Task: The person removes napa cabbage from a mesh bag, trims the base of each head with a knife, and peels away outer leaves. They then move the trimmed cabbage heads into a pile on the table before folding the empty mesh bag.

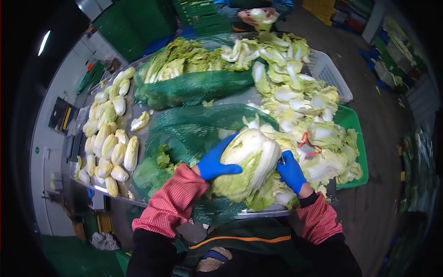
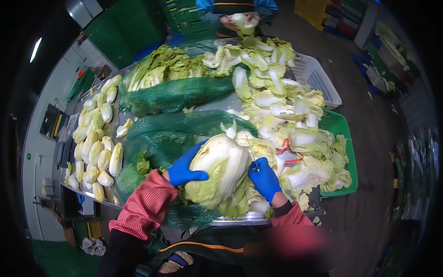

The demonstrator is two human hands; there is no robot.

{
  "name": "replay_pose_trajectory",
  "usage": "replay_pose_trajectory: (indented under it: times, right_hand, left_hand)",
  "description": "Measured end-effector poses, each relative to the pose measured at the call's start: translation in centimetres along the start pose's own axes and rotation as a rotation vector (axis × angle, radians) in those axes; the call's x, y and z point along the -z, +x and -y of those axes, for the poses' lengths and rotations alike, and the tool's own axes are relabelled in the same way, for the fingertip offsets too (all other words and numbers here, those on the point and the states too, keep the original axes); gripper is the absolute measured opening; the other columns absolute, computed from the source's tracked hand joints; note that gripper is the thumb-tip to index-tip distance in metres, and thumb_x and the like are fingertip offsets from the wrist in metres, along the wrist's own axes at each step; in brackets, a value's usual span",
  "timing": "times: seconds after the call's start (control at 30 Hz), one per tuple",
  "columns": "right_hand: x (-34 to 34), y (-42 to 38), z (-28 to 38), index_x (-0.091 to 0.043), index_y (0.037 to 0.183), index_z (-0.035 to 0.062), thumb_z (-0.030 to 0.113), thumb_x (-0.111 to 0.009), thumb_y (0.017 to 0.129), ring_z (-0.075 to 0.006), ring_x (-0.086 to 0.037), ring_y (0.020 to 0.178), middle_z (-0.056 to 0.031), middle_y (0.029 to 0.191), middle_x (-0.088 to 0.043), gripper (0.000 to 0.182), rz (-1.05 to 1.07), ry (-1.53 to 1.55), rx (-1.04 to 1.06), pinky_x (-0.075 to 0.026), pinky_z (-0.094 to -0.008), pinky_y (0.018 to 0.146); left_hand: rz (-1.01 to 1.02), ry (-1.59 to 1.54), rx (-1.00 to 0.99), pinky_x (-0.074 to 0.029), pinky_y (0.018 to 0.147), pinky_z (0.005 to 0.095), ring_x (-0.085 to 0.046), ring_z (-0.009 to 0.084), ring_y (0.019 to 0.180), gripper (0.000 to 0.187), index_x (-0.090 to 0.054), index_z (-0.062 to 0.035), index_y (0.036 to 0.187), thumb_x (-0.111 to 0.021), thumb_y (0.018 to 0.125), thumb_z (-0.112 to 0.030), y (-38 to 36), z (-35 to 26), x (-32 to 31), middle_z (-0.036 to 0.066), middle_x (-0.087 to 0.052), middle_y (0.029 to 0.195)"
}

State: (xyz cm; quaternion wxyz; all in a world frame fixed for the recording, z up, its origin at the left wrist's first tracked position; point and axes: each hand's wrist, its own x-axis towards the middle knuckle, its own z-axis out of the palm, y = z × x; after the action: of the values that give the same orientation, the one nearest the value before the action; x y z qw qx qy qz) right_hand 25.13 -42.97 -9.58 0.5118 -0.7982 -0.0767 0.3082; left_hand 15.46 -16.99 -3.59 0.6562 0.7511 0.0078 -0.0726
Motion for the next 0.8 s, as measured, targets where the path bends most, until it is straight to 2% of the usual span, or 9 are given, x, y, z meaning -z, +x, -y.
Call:
replay_pose_trajectory:
  times: [0.1, 0.13, 0.23, 0.27, 0.37, 0.4, 0.5, 0.6, 0.8]
  right_hand:
    - [2.1, -0.1, -3.2, -0.053, 0.111, 0.0079, 0.012, -0.057, 0.084, -0.0104, -0.053, 0.064, -0.0027, 0.084, -0.054, 0.028, 0.065, 0.153, -0.02, -0.05, -0.0272, 0.054]
    - [2.8, 0.0, -4.1, -0.052, 0.122, 0.0091, 0.013, -0.057, 0.086, -0.0104, -0.054, 0.065, -0.0034, 0.088, -0.054, 0.036, 0.134, 0.257, 0.018, -0.051, -0.0272, 0.055]
    - [3.7, -0.6, -4.5, -0.046, 0.135, 0.0083, 0.016, -0.055, 0.091, -0.01, -0.055, 0.063, -0.0039, 0.085, -0.056, 0.046, 0.18, 0.452, 0.032, -0.053, -0.0267, 0.054]
    - [3.8, -0.7, -4.6, -0.04, 0.141, 0.0142, 0.021, -0.056, 0.092, -0.0102, -0.057, 0.064, -0.0047, 0.082, -0.058, 0.052, 0.198, 0.423, 0.018, -0.053, -0.0261, 0.056]
    - [4.8, -0.9, -1.8, -0.043, 0.14, 0.0172, 0.024, -0.055, 0.093, -0.0164, -0.061, 0.064, -0.0083, 0.078, -0.061, 0.049, 0.127, -0.172, -0.047, -0.053, -0.0309, 0.058]
    - [4.8, -1.1, -1.4, -0.047, 0.135, 0.0173, 0.026, -0.055, 0.092, -0.0262, -0.064, 0.068, -0.0128, 0.078, -0.063, 0.045, 0.0, -0.417, 0.152, -0.052, -0.038, 0.061]
    - [3.8, -1.3, -0.5, -0.053, 0.124, 0.0144, 0.023, -0.055, 0.09, -0.0332, -0.064, 0.071, -0.0163, 0.082, -0.064, 0.035, -0.197, -0.433, 0.438, -0.051, -0.0436, 0.063]
    - [2.9, -0.6, -0.7, -0.054, 0.11, 0.0089, 0.017, -0.055, 0.086, -0.034, -0.063, 0.071, -0.0162, 0.082, -0.063, 0.025, -0.115, -0.669, 0.467, -0.05, -0.0438, 0.062]
    - [1.9, 2.4, -3.5, -0.051, 0.102, 0.0039, 0.009, -0.053, 0.083, -0.035, -0.062, 0.07, -0.0155, 0.082, -0.06, 0.019, -0.076, -0.754, 0.441, -0.05, -0.0429, 0.061]
  left_hand:
    - [-0.114, 0.518, -0.04, -0.034, 0.107, 0.0425, -0.044, 0.036, 0.126, 0.114, -0.026, -0.0003, 0.145, -0.086, 0.058, -0.043, 3.6, 2.0, -2.9, 0.025, -0.044, 0.135]
    - [-0.139, 0.698, -0.026, -0.035, 0.106, 0.0439, -0.045, 0.0386, 0.125, 0.116, -0.027, -0.0007, 0.144, -0.086, 0.056, -0.046, 4.0, 2.4, -3.9, 0.027, -0.045, 0.134]
    - [-0.179, 0.733, -0.073, -0.036, 0.104, 0.0461, -0.045, 0.0425, 0.122, 0.119, -0.028, -0.0012, 0.144, -0.085, 0.052, -0.051, 4.3, 1.8, -5.7, 0.029, -0.046, 0.132]
    - [-0.188, 0.764, -0.112, -0.036, 0.104, 0.0457, -0.047, 0.0422, 0.121, 0.119, -0.027, -0.0011, 0.144, -0.085, 0.053, -0.05, 4.1, 2.7, -5.8, 0.028, -0.047, 0.131]
    - [-0.175, 0.69, -0.062, -0.037, 0.103, 0.046, -0.047, 0.0422, 0.12, 0.118, -0.026, -0.0012, 0.145, -0.085, 0.054, -0.049, 3.9, 3.1, -5.3, 0.028, -0.047, 0.131]
    - [-0.18, 0.683, -0.065, -0.038, 0.101, 0.0466, -0.048, 0.0418, 0.118, 0.117, -0.026, -0.0025, 0.145, -0.084, 0.054, -0.048, 3.9, 3.2, -5.3, 0.028, -0.048, 0.129]
    - [-0.191, 0.699, -0.041, -0.039, 0.099, 0.047, -0.05, 0.0415, 0.114, 0.116, -0.027, -0.0032, 0.145, -0.084, 0.055, -0.047, 4.1, 3.5, -5.2, 0.027, -0.05, 0.124]
    - [-0.2, 0.714, -0.065, -0.041, 0.097, 0.047, -0.051, 0.0412, 0.111, 0.116, -0.027, -0.003, 0.144, -0.084, 0.054, -0.048, 4.5, 3.9, -5.0, 0.026, -0.052, 0.119]
    - [-0.181, 0.733, 0.01, -0.042, 0.093, 0.0469, -0.052, 0.04, 0.108, 0.116, -0.028, -0.0026, 0.144, -0.083, 0.054, -0.049, 5.4, 3.8, -5.3, 0.026, -0.051, 0.119]
